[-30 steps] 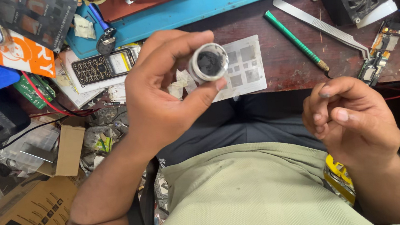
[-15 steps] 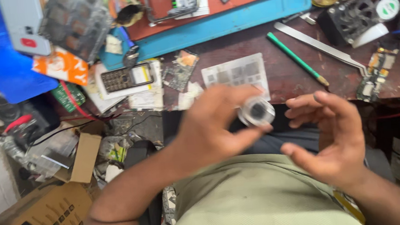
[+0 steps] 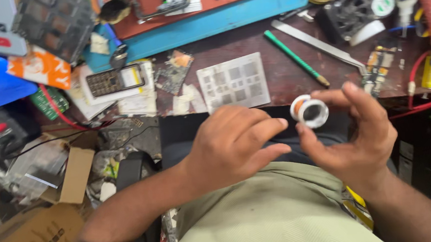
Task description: The person cleans a transparent stencil with a toothbrush, then uses a craft knife to cut or score the stencil. They open a small container of white paste and prepare to apply it to the stencil. The person handles the stencil and tools on a cluttered workbench.
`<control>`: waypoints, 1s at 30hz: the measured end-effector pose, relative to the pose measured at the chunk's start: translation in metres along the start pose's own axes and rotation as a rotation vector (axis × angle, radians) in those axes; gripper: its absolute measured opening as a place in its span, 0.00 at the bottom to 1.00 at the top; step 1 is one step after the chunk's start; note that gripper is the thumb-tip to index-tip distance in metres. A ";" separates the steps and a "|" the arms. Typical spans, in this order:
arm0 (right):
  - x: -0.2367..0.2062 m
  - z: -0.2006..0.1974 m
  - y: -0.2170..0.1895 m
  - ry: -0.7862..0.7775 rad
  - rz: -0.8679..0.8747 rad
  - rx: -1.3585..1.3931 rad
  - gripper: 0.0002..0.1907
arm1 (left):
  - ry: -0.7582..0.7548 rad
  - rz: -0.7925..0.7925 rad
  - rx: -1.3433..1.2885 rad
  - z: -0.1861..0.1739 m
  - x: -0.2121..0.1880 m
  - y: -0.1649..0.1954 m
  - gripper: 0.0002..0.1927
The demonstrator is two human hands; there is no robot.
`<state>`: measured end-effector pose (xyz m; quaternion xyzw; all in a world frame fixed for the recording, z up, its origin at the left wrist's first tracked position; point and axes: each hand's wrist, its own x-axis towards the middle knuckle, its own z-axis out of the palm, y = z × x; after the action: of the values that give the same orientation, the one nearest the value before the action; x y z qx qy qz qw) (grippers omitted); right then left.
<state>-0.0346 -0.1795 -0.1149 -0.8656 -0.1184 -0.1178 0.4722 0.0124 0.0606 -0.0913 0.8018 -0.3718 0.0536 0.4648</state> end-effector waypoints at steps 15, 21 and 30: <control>0.026 0.000 0.011 0.067 -0.100 -0.287 0.36 | -0.015 -0.012 0.133 -0.004 0.011 -0.002 0.13; 0.043 -0.031 0.029 0.234 -0.006 -0.654 0.44 | -0.020 0.000 0.158 -0.001 0.012 -0.007 0.11; 0.053 -0.027 0.047 0.186 0.057 -0.763 0.48 | -0.006 -0.002 0.152 -0.004 0.014 -0.025 0.09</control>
<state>0.0277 -0.2225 -0.1214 -0.9674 0.0014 -0.2182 0.1282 0.0395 0.0629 -0.1006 0.8352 -0.3673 0.0790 0.4017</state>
